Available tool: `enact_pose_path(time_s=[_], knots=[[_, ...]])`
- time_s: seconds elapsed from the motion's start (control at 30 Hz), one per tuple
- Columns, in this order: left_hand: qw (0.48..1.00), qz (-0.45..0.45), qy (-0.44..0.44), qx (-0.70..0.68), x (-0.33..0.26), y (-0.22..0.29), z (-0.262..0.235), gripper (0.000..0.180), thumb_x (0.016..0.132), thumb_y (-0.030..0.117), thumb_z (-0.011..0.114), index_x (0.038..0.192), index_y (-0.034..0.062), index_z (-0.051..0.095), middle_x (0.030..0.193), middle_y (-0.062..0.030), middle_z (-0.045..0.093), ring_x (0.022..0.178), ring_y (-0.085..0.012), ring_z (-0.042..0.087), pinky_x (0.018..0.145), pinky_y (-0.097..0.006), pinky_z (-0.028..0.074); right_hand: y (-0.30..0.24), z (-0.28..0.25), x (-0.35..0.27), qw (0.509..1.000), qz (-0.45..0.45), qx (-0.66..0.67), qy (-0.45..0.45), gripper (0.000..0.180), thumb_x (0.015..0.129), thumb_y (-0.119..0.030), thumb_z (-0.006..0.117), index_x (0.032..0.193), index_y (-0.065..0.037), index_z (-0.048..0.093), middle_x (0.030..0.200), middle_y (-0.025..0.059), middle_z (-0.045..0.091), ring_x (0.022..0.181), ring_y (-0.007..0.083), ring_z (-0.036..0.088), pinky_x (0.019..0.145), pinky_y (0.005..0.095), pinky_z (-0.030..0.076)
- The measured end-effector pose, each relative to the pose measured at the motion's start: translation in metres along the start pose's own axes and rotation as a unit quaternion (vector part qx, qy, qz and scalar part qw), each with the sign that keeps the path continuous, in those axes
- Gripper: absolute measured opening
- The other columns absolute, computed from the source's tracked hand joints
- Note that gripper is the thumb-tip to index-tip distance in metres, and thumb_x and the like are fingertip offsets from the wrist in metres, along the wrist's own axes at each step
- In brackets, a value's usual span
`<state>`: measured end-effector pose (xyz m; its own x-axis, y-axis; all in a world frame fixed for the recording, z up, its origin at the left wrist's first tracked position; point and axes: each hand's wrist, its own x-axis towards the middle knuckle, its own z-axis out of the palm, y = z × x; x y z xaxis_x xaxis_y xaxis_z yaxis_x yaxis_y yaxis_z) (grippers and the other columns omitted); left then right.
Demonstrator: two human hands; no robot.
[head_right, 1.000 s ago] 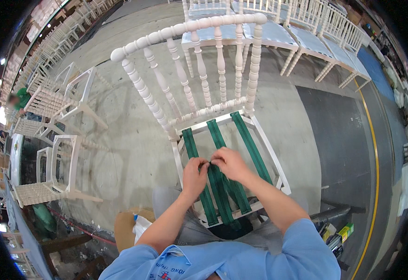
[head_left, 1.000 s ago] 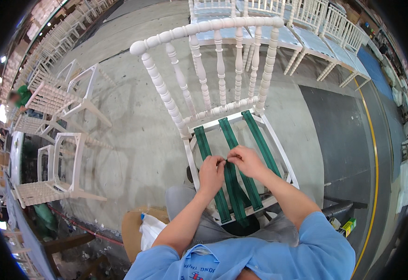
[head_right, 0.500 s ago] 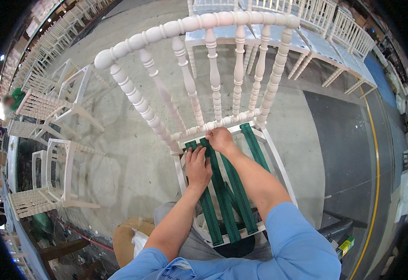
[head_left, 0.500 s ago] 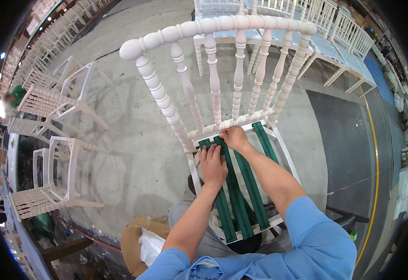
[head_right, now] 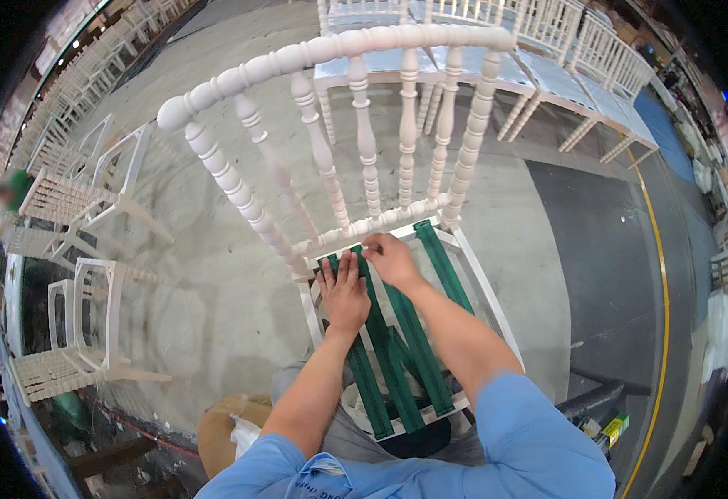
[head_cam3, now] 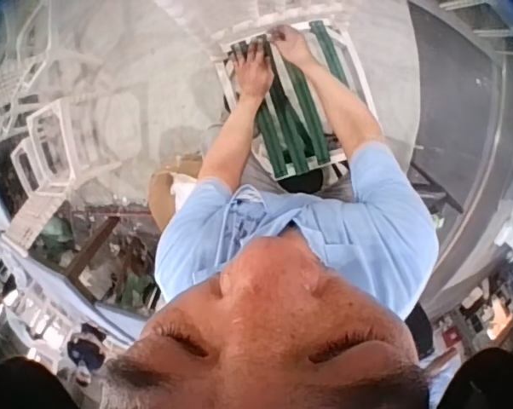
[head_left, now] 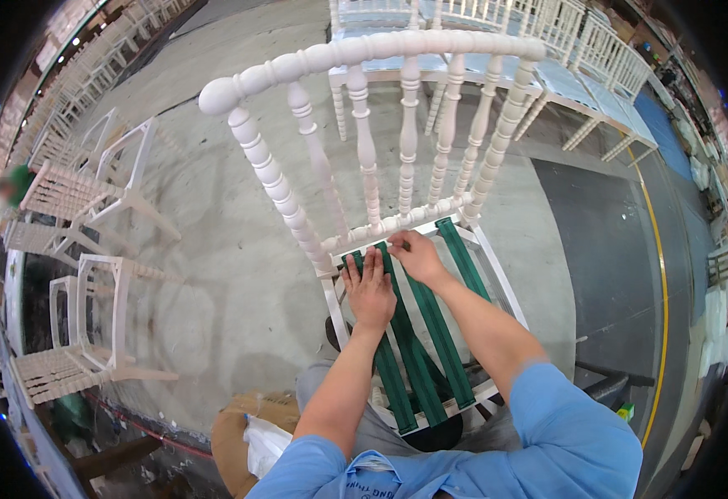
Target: The person attaches green webbing strips to the seat frame of a white wooden chair. They position each strip, staple it in place with a pneumatic stapler, and trim the excess with scissors, repeating the process for multiple strips.
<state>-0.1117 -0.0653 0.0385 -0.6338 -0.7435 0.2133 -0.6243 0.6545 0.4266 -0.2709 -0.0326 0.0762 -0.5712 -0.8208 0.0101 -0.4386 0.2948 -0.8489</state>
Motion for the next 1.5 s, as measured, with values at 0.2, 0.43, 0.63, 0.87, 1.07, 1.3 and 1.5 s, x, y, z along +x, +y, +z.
enact_pose_path(time_s=[0.2,0.43,0.63,0.87,1.07,1.3,1.5], knots=[[0.999,-0.005,0.017,0.031,-0.009,-0.015,0.000,0.068,0.098,0.027,0.066,0.162,0.0139,0.046,0.171,-0.0031,0.038,0.159,-0.0462,0.026,0.129,-0.061,0.018,0.060,-0.158,-0.214,0.979,0.133,0.018,0.151,0.025,0.098,-0.014,0.074,0.120,-0.002,0.075,0.112,0.0077,0.075,0.099,0.0164,0.071,0.089,0.0316,0.056],[0.997,0.022,0.014,0.067,-0.006,0.003,-0.006,0.072,0.097,0.029,0.068,0.164,0.0175,0.043,0.172,-0.0025,0.037,0.158,-0.0489,0.027,0.126,-0.067,0.021,0.104,-0.336,-0.570,0.740,0.407,-0.314,0.434,0.022,0.096,-0.018,0.070,0.106,0.002,0.073,0.093,0.0111,0.074,0.085,0.0227,0.068,0.082,0.0363,0.054],[0.998,-0.009,-0.042,0.049,-0.001,0.010,-0.014,0.076,0.098,0.031,0.068,0.166,0.0195,0.038,0.173,-0.0011,0.034,0.158,-0.0496,0.026,0.127,-0.067,0.020,0.136,-0.338,-0.654,0.706,0.546,-0.127,0.434,0.028,0.091,-0.009,0.064,0.111,0.007,0.074,0.091,0.0129,0.075,0.075,0.0267,0.070,0.070,0.0425,0.055],[0.997,-0.014,-0.049,0.061,-0.007,0.003,-0.025,0.075,0.098,0.031,0.068,0.166,0.0197,0.038,0.173,-0.0017,0.034,0.158,-0.0497,0.025,0.127,-0.068,0.018,0.125,-0.338,-0.608,0.759,0.521,-0.063,0.386,0.036,0.084,-0.008,0.077,0.114,0.009,0.072,0.098,0.0146,0.075,0.084,0.0279,0.071,0.077,0.0415,0.055],[0.999,-0.003,-0.043,0.029,0.006,0.018,-0.021,0.074,0.099,0.029,0.066,0.166,0.0174,0.038,0.173,-0.0019,0.033,0.158,-0.0491,0.024,0.128,-0.067,0.016,0.109,-0.364,-0.604,0.765,0.484,-0.037,0.424,0.054,0.075,0.000,0.072,0.128,0.005,0.064,0.108,0.0116,0.072,0.094,0.0271,0.070,0.083,0.0405,0.055],[0.996,-0.023,-0.058,0.062,-0.010,-0.009,-0.024,0.075,0.097,0.030,0.069,0.164,0.0171,0.040,0.172,-0.0009,0.033,0.157,-0.0469,0.027,0.127,-0.067,0.022,0.022,-0.346,-0.460,0.886,0.297,0.015,0.356,0.049,0.082,-0.007,0.076,0.128,0.003,0.063,0.114,0.0077,0.069,0.104,0.0206,0.064,0.092,0.0374,0.053],[1.000,-0.010,-0.025,0.015,-0.008,-0.012,-0.020,0.078,0.091,0.027,0.075,0.162,0.0153,0.044,0.170,-0.0019,0.037,0.156,-0.0458,0.030,0.126,-0.064,0.025,-0.081,-0.258,-0.246,0.947,0.253,0.185,0.072,0.045,0.094,-0.019,0.081,0.132,-0.001,0.067,0.118,0.0056,0.072,0.101,0.0186,0.068,0.091,0.0356,0.054]])
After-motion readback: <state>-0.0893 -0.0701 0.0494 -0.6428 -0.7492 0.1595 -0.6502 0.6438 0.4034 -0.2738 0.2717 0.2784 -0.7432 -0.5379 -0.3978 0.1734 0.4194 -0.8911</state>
